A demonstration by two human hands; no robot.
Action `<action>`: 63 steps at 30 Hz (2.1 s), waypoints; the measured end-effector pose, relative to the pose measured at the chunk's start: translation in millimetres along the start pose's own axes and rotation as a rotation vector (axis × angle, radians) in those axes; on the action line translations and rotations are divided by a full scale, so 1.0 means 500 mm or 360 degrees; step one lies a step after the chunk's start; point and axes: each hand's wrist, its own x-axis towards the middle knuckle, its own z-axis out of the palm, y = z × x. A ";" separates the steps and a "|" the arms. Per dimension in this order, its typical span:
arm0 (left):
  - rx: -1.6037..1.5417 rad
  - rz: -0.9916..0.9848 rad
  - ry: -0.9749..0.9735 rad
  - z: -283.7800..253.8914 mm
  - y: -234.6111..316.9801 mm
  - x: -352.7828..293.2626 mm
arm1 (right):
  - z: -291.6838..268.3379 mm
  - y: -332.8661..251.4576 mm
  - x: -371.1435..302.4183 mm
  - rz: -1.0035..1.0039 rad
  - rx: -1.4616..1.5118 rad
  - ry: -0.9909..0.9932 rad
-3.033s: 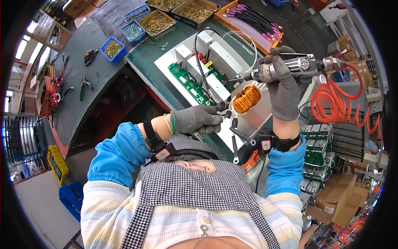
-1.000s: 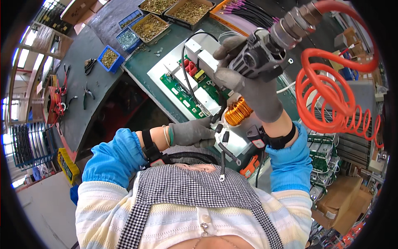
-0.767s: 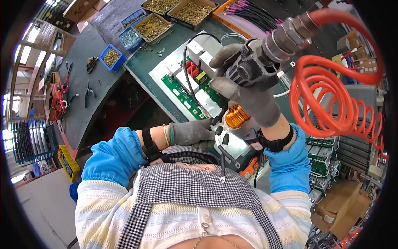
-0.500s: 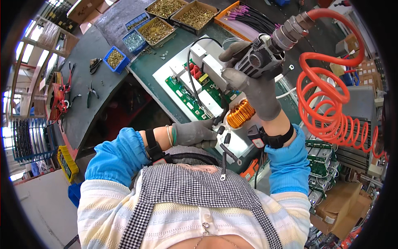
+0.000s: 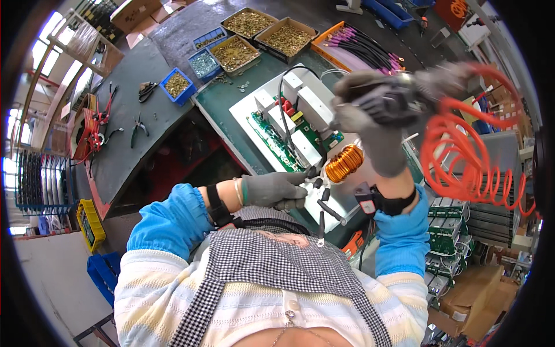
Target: The user is assembling electronic components onto a metal chassis using power screwdrivers and manual tools.
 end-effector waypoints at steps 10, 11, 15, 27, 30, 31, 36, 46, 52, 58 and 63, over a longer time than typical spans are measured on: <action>-0.0856 0.0508 0.0179 -0.033 0.062 -0.115 | -0.024 -0.113 -0.132 -0.0518 0.0605 0.0331; -0.0821 0.0528 0.0048 -0.036 0.058 -0.112 | -0.013 -0.108 -0.141 -0.0473 0.0673 0.0313; -0.0533 0.0573 0.0125 -0.024 0.058 -0.105 | 0.020 -0.089 -0.160 -0.0421 0.0779 0.0321; -0.0771 0.0650 0.0220 0.006 0.073 -0.098 | 0.060 -0.073 -0.183 -0.0488 0.0843 0.0458; -0.0663 0.0650 0.0212 0.006 0.064 -0.096 | 0.058 -0.071 -0.189 -0.0514 0.0804 0.0447; -0.0710 0.0659 0.0210 0.010 0.063 -0.093 | 0.058 -0.073 -0.191 -0.0510 0.0797 0.0461; -0.0770 0.0696 0.0274 0.020 0.065 -0.078 | 0.077 -0.081 -0.199 -0.0483 0.0808 0.0615; -0.0279 0.0718 0.0644 0.044 0.078 -0.072 | 0.072 -0.094 -0.186 -0.0421 0.0821 0.1000; 0.0273 0.0216 0.0564 0.014 0.064 -0.082 | 0.032 -0.091 -0.156 -0.0610 0.0571 0.1005; 0.0296 0.0063 0.0576 0.027 0.041 -0.037 | 0.031 -0.059 -0.135 -0.0494 0.0384 0.0737; 0.0346 0.0004 0.0696 0.032 0.039 -0.006 | 0.016 -0.025 -0.119 -0.0459 0.0422 0.0655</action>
